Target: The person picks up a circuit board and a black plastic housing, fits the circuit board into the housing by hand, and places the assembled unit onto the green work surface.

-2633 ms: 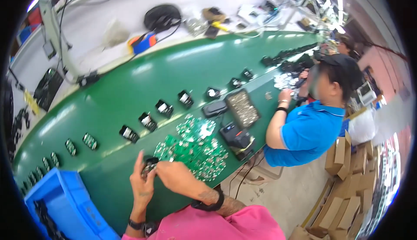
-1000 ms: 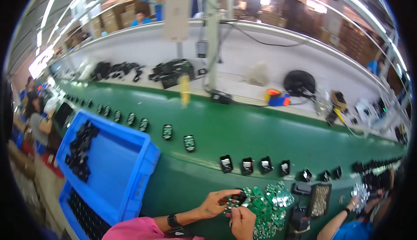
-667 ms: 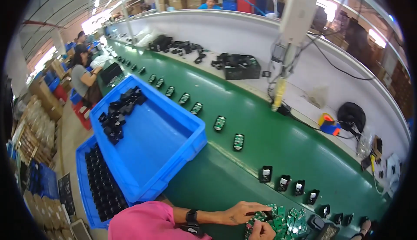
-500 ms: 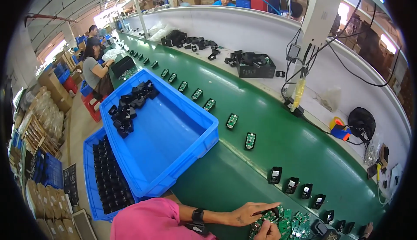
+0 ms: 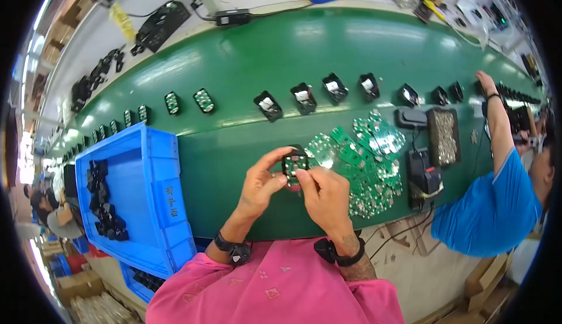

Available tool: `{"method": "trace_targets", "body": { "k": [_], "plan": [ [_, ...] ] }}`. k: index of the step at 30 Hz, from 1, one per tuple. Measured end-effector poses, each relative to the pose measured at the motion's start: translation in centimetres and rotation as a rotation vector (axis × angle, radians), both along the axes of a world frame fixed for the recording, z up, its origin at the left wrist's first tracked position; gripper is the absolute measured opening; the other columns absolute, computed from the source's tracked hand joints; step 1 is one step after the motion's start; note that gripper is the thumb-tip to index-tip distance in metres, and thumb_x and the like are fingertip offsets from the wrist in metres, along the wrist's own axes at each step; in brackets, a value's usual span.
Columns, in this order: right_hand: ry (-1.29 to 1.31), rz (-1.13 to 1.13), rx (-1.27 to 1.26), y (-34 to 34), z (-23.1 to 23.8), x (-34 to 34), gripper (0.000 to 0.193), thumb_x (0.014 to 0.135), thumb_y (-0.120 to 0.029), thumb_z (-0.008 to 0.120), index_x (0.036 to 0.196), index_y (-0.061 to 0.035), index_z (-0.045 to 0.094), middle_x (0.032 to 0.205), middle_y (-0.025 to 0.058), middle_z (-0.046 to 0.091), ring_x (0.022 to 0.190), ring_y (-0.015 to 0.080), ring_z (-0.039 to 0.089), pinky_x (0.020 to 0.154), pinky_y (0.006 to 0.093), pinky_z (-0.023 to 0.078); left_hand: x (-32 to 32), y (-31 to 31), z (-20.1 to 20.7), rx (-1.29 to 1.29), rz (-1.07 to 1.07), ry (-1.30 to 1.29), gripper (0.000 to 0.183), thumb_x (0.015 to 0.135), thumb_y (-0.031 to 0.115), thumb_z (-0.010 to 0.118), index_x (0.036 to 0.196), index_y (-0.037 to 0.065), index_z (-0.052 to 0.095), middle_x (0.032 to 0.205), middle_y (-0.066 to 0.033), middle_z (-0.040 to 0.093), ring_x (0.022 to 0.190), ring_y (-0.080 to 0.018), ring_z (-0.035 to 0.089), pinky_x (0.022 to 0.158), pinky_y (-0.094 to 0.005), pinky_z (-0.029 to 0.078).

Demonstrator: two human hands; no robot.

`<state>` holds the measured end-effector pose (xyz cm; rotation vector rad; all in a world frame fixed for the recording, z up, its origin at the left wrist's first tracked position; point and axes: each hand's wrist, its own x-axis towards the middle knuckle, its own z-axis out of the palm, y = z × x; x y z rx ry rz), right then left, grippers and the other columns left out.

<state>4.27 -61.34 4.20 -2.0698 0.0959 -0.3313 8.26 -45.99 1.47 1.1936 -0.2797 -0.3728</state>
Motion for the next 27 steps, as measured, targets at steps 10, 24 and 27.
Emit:
{"method": "trace_targets", "body": {
  "k": [10, 24, 27],
  "plan": [
    [0.059, -0.088, -0.009, 0.1, -1.6, -1.4, 0.019, 0.092, -0.02, 0.064, 0.099, -0.0022, 0.062, 0.068, 0.0124, 0.062, 0.056, 0.0296, 0.061, 0.051, 0.0381, 0.046, -1.2, -1.8, 0.1, 0.258, 0.105, -0.01, 0.032, 0.097, 0.009, 0.053, 0.127, 0.0, 0.05, 0.113, -0.0156, 0.062, 0.082, -0.0131, 0.065, 0.053, -0.0229, 0.055],
    [0.018, 0.052, 0.008, -0.6, -1.4, -1.0, 0.036, 0.099, -0.015, 0.049, 0.132, -0.0017, 0.051, 0.098, 0.0227, 0.066, 0.083, 0.0392, 0.066, 0.07, 0.043, 0.052, -0.9, -2.1, 0.5, 0.312, 0.014, -0.037, 0.034, 0.098, 0.007, 0.05, 0.131, -0.002, 0.048, 0.106, -0.0145, 0.066, 0.083, -0.0137, 0.067, 0.063, -0.027, 0.058],
    [-0.004, 0.079, 0.081, -0.5, -1.6, -0.8, 0.035, 0.098, -0.012, 0.051, 0.131, -0.0033, 0.052, 0.103, 0.0215, 0.065, 0.088, 0.0375, 0.066, 0.074, 0.0412, 0.053, -1.6, -2.3, 0.4, 0.381, 0.078, -0.096, 0.034, 0.097, 0.005, 0.052, 0.129, -0.002, 0.05, 0.109, -0.0175, 0.066, 0.085, -0.019, 0.068, 0.067, -0.0309, 0.058]
  ]
}}
